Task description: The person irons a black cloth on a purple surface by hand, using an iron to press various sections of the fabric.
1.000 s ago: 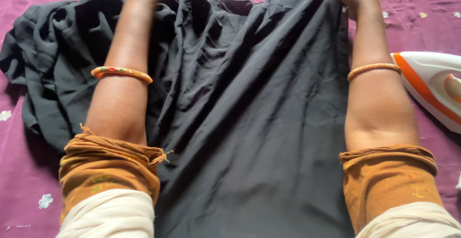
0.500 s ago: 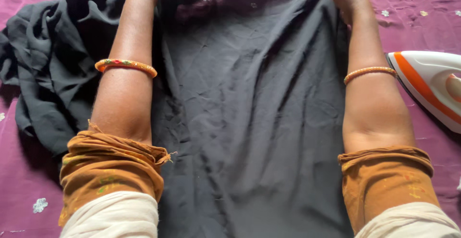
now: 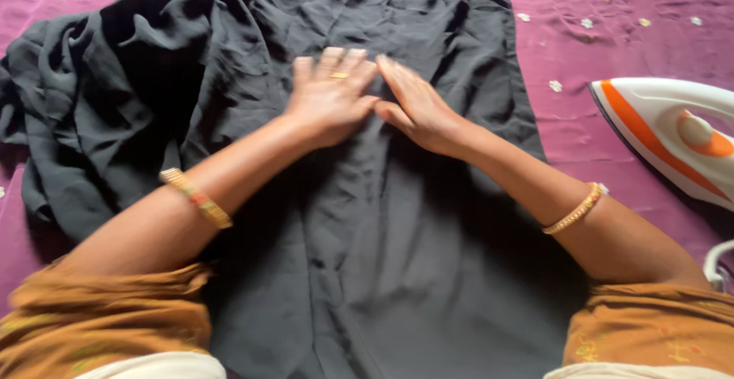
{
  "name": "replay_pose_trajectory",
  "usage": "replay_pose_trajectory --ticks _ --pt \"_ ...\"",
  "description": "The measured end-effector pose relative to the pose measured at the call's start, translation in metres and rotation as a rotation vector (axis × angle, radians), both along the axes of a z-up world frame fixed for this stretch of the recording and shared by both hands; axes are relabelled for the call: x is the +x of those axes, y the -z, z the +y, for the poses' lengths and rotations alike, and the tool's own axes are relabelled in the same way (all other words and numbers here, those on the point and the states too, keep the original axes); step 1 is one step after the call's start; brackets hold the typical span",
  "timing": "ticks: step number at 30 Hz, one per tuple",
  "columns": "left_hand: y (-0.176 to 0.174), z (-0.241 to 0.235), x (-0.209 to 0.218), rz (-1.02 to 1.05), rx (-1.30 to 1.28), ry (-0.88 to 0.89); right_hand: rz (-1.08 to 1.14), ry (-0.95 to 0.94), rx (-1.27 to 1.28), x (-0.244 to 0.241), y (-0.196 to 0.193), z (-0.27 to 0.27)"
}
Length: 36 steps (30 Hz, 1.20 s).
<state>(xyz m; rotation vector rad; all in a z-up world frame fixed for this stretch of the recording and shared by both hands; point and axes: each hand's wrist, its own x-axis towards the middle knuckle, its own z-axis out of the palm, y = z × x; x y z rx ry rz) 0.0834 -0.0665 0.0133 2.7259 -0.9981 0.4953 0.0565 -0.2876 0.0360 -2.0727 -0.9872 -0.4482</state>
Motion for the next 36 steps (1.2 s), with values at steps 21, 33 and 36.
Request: replay_pose_trajectory --ticks 21,33,36 --pt "-0.073 0.193 -0.235 0.389 0.202 0.084 0.512 0.736 -0.525 -0.239 -0.027 -0.182" --pt "-0.040 0.238 -0.285 0.594 0.545 0.253 1.166 0.884 -0.087 -0.271 -0.028 -0.231" --pt "-0.050 0.218 -0.273 0.763 0.650 0.386 1.159 0.948 -0.393 -0.260 -0.050 -0.215"
